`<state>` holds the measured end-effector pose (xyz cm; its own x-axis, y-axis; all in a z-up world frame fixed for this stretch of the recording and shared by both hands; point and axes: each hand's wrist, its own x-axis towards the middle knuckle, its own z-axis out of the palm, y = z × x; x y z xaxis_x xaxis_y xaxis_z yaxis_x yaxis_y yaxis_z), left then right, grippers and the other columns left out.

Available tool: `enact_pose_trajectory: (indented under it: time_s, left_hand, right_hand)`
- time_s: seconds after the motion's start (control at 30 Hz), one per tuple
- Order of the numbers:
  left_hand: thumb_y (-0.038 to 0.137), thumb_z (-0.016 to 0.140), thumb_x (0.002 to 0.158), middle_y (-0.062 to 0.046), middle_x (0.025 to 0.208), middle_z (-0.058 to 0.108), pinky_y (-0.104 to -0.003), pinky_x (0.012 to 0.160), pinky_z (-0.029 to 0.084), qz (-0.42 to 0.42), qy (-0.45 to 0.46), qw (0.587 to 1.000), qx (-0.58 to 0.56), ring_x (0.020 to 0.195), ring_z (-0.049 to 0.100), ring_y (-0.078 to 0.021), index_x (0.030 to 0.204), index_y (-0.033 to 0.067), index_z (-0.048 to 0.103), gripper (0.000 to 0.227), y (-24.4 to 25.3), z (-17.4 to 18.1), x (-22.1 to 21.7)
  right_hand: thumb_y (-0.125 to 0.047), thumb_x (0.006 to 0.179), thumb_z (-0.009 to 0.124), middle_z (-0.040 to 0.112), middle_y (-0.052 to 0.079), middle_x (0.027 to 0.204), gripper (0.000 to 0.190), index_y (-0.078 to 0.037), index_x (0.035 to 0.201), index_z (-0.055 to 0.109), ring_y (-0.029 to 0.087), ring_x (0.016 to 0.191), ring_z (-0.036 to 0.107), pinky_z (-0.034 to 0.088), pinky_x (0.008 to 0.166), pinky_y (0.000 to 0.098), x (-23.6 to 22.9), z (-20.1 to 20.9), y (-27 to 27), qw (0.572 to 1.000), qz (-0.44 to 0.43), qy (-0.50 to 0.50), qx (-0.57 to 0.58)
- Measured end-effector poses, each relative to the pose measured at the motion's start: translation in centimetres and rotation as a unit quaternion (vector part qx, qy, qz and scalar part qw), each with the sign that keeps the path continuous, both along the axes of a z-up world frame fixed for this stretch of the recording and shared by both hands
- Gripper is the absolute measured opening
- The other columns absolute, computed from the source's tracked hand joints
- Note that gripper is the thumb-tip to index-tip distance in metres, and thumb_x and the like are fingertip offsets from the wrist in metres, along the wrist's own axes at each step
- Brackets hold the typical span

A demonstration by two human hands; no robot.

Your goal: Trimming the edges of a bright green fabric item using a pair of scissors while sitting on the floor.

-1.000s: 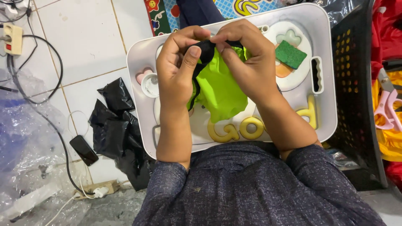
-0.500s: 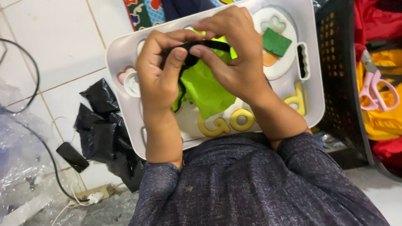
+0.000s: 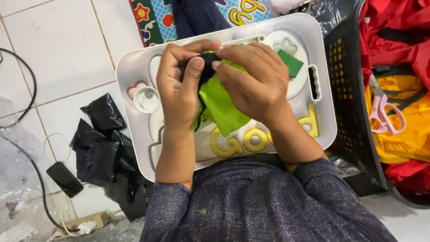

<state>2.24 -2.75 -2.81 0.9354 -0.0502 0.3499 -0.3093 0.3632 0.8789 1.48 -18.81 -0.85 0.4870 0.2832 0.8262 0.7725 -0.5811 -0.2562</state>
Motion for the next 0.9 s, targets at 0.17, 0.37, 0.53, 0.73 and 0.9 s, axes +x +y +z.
enact_pose_trajectory:
  time_s: [0.17,0.37,0.53,0.73,0.9]
  left_hand:
    - [0.018,0.061,0.106,-0.012,0.125,0.070,-0.018,0.072,0.038,0.002,0.018,1.000,-0.007,0.075,0.044,-0.0053,0.103,0.0084,0.049,0.016,0.4,-0.6,0.2]
    - [0.016,0.060,0.105,-0.014,0.121,0.072,-0.017,0.081,0.045,-0.045,0.020,0.996,-0.075,0.092,0.063,-0.0085,0.098,0.0080,0.047,0.017,1.8,0.5,-0.3]
    - [0.021,0.059,0.105,-0.011,0.110,0.073,-0.017,0.074,0.038,-0.007,-0.005,0.998,-0.068,0.074,0.044,-0.0057,0.098,0.0110,0.044,0.019,2.1,-0.1,0.2]
    - [0.035,0.062,0.102,-0.009,0.100,0.071,-0.023,0.091,0.051,0.047,-0.008,0.998,-0.038,0.089,0.064,-0.0126,0.101,0.0075,0.054,0.029,2.3,0.4,0.0]
    - [0.035,0.060,0.104,-0.008,0.098,0.070,-0.024,0.091,0.052,0.050,-0.023,0.998,-0.015,0.089,0.064,-0.0129,0.102,0.0075,0.054,0.028,2.2,0.6,-0.1]
  right_hand:
    - [0.004,0.102,0.076,0.072,0.023,0.114,0.014,0.007,0.115,0.070,0.033,0.098,0.068,0.057,0.083,0.0440,-2.3,-3.2,-6.9,0.989,-0.148,0.010,0.006]
    - [-0.025,0.116,0.098,0.066,0.013,0.107,0.037,-0.003,0.105,0.070,0.030,0.088,0.062,0.052,0.070,0.0401,-12.0,-11.3,-23.5,0.774,-0.543,0.120,-0.303]
    - [-0.034,0.110,0.079,0.074,0.010,0.099,0.026,-0.008,0.109,0.080,0.030,0.083,0.067,0.053,0.072,0.0394,-17.3,-15.1,-29.0,0.724,-0.539,0.300,-0.308]
    - [-0.032,0.106,0.076,0.074,0.010,0.099,0.028,-0.006,0.115,0.080,0.032,0.086,0.067,0.052,0.074,0.0414,-17.4,-13.1,-27.7,0.721,-0.518,0.374,-0.269]
    - [-0.036,0.103,0.076,0.076,0.004,0.095,0.026,-0.013,0.116,0.082,0.027,0.081,0.070,0.052,0.068,0.0367,-18.2,-12.9,-29.2,0.694,-0.521,0.341,-0.361]
